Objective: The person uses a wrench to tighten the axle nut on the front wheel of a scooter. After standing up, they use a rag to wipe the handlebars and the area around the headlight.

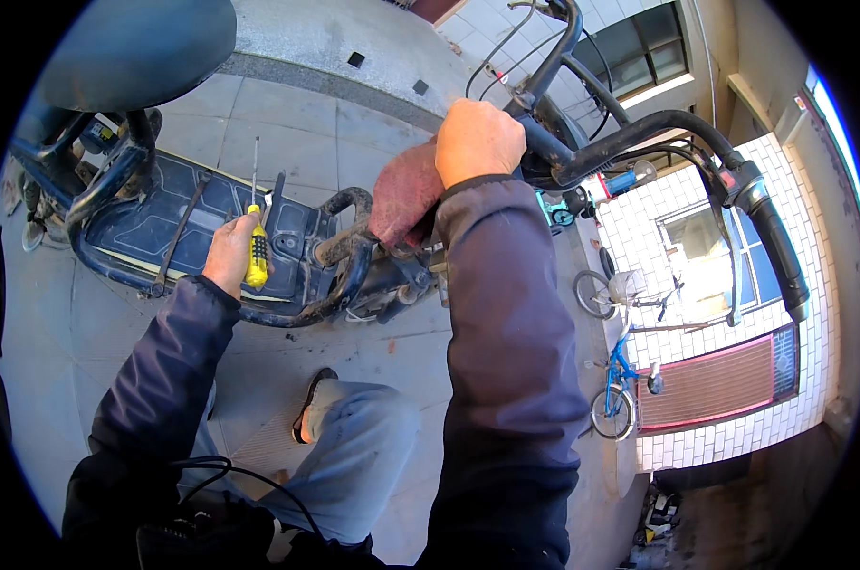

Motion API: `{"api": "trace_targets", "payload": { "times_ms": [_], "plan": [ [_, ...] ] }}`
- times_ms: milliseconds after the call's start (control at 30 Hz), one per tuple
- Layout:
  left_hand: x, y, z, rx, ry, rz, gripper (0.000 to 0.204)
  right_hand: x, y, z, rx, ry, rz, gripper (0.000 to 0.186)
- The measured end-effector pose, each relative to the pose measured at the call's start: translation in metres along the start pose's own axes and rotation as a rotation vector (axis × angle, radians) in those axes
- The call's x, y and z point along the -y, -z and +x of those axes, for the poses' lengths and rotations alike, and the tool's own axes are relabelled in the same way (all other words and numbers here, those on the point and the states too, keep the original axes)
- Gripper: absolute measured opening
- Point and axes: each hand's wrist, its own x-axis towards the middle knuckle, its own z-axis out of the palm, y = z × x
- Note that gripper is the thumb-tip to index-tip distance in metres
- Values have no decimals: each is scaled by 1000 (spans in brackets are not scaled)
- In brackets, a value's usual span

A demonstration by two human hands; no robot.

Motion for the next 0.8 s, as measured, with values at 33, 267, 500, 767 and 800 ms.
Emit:
{"api": "trace_targets", "payload": {
  "times_ms": [33, 267, 500, 767, 800],
  "plan": [
    [0, 1, 0, -5, 6, -5, 34, -2, 4, -6, -44, 19, 53, 21],
    [-12, 11, 2, -52, 11, -24, 34, 64, 16, -82, 35, 350, 78, 14],
    [-1, 4, 5, -50, -10, -3, 33, 9, 21, 6, -193, -17, -10, 18],
    [18, -3, 12, -21, -16, 18, 31, 31, -22, -2, 1, 180, -30, 14],
    [16, -5, 11, -16, -17, 21, 31, 25, -20, -11, -8, 208, -7, 13]
  ]
}}
